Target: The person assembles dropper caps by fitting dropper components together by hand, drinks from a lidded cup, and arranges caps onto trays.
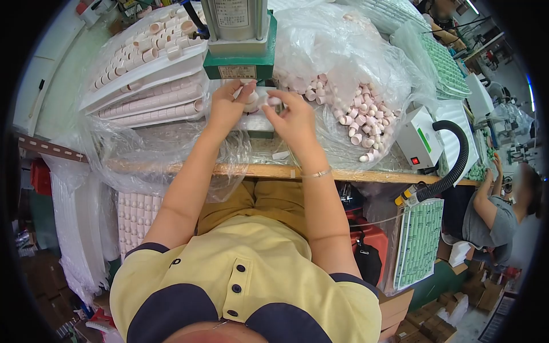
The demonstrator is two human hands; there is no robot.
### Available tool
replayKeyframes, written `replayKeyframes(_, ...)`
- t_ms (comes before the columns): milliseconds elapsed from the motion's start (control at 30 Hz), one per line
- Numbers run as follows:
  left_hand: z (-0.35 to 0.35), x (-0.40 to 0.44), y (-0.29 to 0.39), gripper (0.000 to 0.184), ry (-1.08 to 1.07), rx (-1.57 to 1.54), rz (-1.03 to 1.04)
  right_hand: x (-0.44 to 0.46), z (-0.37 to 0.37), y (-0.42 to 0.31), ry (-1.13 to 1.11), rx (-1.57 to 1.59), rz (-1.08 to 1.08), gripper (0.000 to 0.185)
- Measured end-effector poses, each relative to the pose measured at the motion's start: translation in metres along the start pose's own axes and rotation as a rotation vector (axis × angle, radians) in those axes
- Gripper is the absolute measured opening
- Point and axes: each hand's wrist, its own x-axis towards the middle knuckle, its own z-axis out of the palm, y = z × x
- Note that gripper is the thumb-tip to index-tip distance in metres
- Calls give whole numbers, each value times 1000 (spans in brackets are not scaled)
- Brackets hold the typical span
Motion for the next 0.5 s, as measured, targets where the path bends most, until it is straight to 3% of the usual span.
replayKeyframes(33, 3, 7, -3, 35, -143, -230, -282, 10, 6, -3, -21, -50, -2, 31)
replayKeyframes(67, 6, 7, -5, 35, -139, -231, -270, 19, 13, -3, -14, -51, -14, 31)
replayKeyframes(133, 9, 4, -11, 29, 168, -732, -277, 30, 28, 0, -41, -173, -112, 28)
replayKeyframes(200, 3, 4, -14, 26, 189, -884, -224, 36, 38, -1, -87, -264, -148, 35)
replayKeyframes(267, -12, -4, -7, 25, 159, -1107, -378, 39, 45, -5, -205, -403, -76, 38)
replayKeyframes(300, -22, -7, 6, 24, 179, -1145, -475, 39, 46, -1, -257, -378, -70, 50)
replayKeyframes(333, -28, -12, 5, 24, 189, -1139, -469, 35, 43, -2, -261, -371, -79, 50)
replayKeyframes(433, -62, -19, 8, 26, 117, -845, -164, 9, 15, -2, -13, -210, -99, 63)
replayKeyframes(467, -80, -16, 13, 26, 126, -838, -149, -2, -6, 4, 69, -195, -108, 66)
replayKeyframes(500, -100, -14, 19, 23, 135, -534, -119, -15, -30, 9, 106, -368, 35, 61)
